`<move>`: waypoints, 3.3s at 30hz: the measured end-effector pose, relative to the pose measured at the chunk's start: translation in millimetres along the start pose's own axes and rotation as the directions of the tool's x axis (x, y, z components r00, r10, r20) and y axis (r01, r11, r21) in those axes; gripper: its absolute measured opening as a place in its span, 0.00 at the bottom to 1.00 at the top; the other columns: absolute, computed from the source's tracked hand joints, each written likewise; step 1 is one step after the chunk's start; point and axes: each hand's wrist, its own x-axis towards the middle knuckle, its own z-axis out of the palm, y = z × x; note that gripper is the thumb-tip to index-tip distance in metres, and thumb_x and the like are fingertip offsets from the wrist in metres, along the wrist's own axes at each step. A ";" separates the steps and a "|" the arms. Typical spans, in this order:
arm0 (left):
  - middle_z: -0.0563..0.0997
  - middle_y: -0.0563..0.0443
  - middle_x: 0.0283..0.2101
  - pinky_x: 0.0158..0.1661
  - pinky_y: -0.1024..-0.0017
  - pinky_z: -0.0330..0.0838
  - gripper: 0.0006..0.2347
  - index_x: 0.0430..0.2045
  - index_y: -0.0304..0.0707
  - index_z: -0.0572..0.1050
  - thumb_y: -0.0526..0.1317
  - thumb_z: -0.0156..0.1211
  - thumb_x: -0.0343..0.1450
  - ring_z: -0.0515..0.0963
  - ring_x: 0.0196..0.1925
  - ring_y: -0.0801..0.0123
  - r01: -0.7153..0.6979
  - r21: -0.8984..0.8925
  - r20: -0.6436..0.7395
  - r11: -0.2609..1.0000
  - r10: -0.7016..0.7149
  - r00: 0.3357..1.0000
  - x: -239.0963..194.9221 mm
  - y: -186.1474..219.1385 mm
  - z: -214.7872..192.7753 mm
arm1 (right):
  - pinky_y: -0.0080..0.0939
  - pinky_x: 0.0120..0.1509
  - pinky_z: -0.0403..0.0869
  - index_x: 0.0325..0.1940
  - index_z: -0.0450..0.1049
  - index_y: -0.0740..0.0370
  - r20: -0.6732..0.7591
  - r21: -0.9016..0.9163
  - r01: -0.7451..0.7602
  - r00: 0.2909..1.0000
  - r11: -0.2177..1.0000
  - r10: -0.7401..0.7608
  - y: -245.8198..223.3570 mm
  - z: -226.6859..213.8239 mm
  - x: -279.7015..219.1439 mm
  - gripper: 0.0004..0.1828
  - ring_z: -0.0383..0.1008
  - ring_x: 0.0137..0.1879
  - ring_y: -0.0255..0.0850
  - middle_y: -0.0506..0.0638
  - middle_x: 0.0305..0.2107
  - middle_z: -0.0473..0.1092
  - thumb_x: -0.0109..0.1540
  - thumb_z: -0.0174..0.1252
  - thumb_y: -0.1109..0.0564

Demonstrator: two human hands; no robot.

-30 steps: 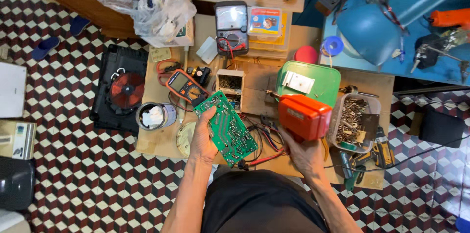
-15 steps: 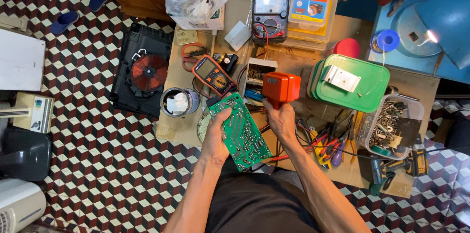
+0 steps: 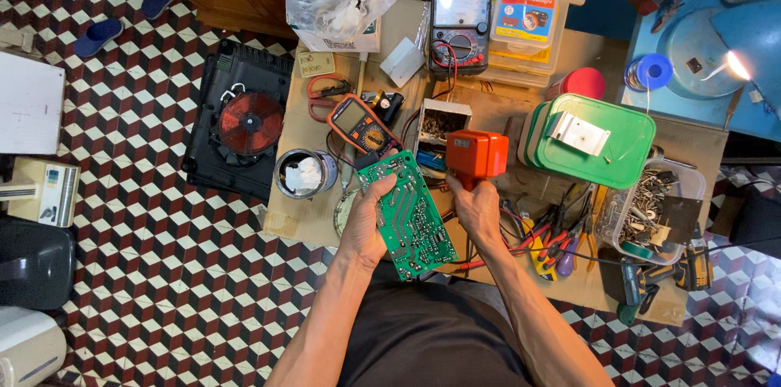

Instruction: The person inspects a green circuit board, flips it over, and uses a hot air gun to heat specific areas. They repeatedly handle the board, examine both sides, and apply heat with the tool while working at a cluttered electronics workbench.

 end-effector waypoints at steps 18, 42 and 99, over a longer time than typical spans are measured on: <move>0.82 0.50 0.48 0.48 0.66 0.80 0.19 0.59 0.38 0.74 0.33 0.62 0.70 0.82 0.46 0.68 -0.007 0.049 0.048 0.999 0.005 0.999 1.5 12.5 7.4 | 0.43 0.27 0.69 0.33 0.77 0.71 -0.009 0.124 0.031 1.000 0.992 -0.030 -9.8 3.7 -3.8 0.21 0.70 0.21 0.38 0.51 0.15 0.70 0.61 0.63 0.46; 0.83 0.50 0.47 0.47 0.65 0.81 0.19 0.58 0.37 0.74 0.32 0.61 0.70 0.83 0.45 0.67 0.007 0.026 0.037 1.000 -0.008 0.999 5.7 9.8 8.2 | 0.40 0.25 0.68 0.42 0.78 0.67 -0.027 0.143 0.138 0.990 0.980 -0.136 -18.9 -12.5 -20.3 0.16 0.69 0.20 0.36 0.49 0.15 0.70 0.61 0.63 0.50; 0.82 0.51 0.45 0.47 0.67 0.81 0.20 0.60 0.38 0.74 0.32 0.62 0.71 0.83 0.43 0.70 0.295 0.222 0.204 0.929 -0.340 0.918 58.8 -137.6 133.6 | 0.33 0.28 0.75 0.44 0.73 0.66 -0.287 0.551 0.121 0.957 0.826 0.051 13.0 -230.1 -80.2 0.09 0.73 0.25 0.33 0.49 0.26 0.72 0.65 0.60 0.58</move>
